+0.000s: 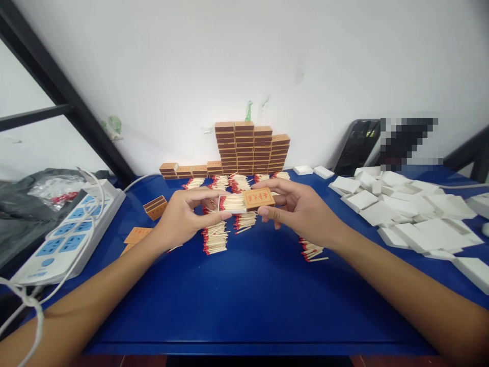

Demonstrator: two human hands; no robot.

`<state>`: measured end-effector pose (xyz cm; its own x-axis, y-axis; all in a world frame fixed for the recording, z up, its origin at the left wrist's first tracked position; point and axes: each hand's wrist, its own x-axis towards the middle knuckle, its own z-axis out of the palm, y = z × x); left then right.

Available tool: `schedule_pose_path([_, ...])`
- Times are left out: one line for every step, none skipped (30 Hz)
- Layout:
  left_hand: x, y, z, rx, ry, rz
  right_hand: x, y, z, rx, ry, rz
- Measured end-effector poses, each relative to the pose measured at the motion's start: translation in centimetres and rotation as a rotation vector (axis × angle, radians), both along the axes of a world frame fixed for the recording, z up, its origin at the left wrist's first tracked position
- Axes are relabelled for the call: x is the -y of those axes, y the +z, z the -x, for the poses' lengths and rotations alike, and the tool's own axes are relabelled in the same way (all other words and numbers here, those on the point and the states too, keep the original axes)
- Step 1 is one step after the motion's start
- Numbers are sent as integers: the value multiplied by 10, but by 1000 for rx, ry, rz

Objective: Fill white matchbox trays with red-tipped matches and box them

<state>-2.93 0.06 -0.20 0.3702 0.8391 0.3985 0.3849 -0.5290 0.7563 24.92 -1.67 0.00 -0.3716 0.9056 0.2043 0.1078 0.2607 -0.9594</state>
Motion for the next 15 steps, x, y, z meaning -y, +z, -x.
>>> schedule_pose_path([0, -1, 0, 7, 17, -9, 0, 0, 0, 10, -18, -14])
schedule_pose_path([0, -2, 0, 16, 29, -11, 0, 0, -1, 18, -31, -27])
schedule_pose_path([-1, -2, 0, 22, 37, -10, 0, 0, -1, 24, -37, -34])
schedule_pose_path([-1, -2, 0, 23, 42, -9, 0, 0, -1, 27, -40, -40])
schedule_pose_path([-1, -2, 0, 24, 45, -13, 0, 0, -1, 28, -43, -47])
schedule_pose_path([0, -2, -1, 27, 46, -23, 1, 1, -1, 31, -50, -56])
schedule_pose_path([0, -2, -1, 33, 47, -35, 2, 2, -1, 36, -63, -70])
schedule_pose_path([1, -1, -2, 41, 49, -47, 3, 2, 0, 45, -80, -85])
schedule_pose_path([1, -1, -2, 51, 51, -54, 5, 3, 1, 54, -101, -104])
schedule_pose_path([1, -1, -2, 60, 57, -55, 6, 3, 3, 64, -119, -121])
schedule_pose_path([1, 0, -2, 67, 64, -51, 7, 3, 4, 78, -130, -132])
schedule_pose_path([1, 0, -2, 69, 72, -45, 9, 3, 5, 90, -135, -142])
schedule_pose_path([1, 0, -1, 70, 76, -36, 9, 3, 5, 100, -136, -152])
schedule_pose_path([0, 0, 0, 69, 72, -26, 10, 2, 6, 111, -135, -160])
schedule_pose_path([0, 0, 1, 66, 61, -13, 10, 2, 6, 119, -136, -168])
